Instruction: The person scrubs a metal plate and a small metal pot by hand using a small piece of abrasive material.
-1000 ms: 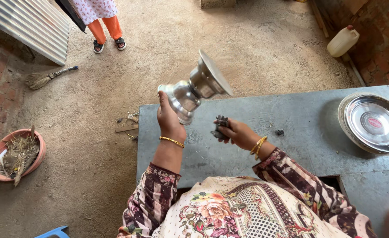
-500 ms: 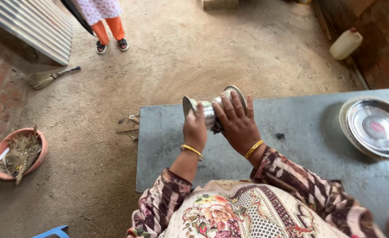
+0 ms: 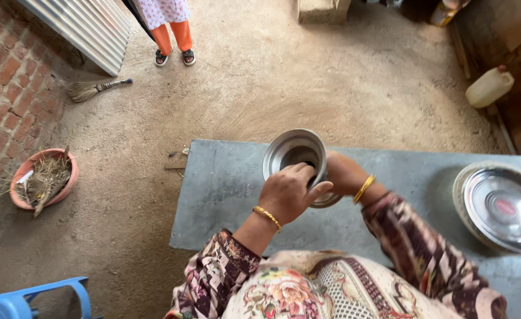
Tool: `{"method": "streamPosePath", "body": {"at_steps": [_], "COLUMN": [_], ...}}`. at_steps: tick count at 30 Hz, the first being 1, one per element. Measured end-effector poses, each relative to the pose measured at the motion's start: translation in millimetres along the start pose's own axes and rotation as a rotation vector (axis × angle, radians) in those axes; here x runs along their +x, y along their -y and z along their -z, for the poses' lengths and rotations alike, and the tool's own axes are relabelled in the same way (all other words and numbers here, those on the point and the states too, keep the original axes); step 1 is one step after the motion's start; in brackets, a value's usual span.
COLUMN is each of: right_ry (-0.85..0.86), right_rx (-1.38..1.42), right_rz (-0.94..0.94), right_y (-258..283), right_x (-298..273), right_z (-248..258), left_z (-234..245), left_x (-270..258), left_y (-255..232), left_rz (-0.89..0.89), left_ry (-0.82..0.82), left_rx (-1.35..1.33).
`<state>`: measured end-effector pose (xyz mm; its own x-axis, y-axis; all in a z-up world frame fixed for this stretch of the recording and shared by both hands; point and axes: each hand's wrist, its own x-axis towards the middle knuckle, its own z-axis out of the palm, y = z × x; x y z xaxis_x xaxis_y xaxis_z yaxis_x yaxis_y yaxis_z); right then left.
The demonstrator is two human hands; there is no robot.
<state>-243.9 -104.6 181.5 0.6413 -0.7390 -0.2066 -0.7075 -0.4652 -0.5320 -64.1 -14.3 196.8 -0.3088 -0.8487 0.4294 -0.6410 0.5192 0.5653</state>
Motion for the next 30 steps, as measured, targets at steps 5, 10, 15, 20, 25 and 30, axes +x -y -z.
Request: {"method": "streamPosePath", "body": {"at_steps": [5, 10, 15, 20, 25, 30], "right_ry": [-0.745, -0.567, -0.047, 0.440, 0.279, -0.128], "right_rx": [-0.590, -0.482, -0.017, 0.461, 0.436, -0.317], "right_rz": [0.165, 0.228, 0.170, -0.013, -0.042, 0.192], "right_y": [-0.6, -35.6, -101.3, -142.8, -117.1, -58.2], "right_x": [-13.2, -19.6, -9.1, 0.3, -15.1, -49.3], "right_z": [-59.6, -65.9, -61.0, -67.4, -67.5, -74.9], "left_z": [-64.3, -94.4, -87.7, -96.2, -112.8, -125.2], "left_x": [14.7, -5.4, -14.0, -22.2, -38.8, -43.2], "left_y": [17.6, 13.8, 0.8, -8.9, 9.1, 30.5], "left_rz": [0.702, 0.716, 0.279, 0.384, 0.629, 0.879], "left_ry": [-0.067, -0.154, 0.235, 0.268, 0.079, -0.264], "left_rx": [-0.439, -0.244, 0.114, 0.156, 0.019, 0.006]}}
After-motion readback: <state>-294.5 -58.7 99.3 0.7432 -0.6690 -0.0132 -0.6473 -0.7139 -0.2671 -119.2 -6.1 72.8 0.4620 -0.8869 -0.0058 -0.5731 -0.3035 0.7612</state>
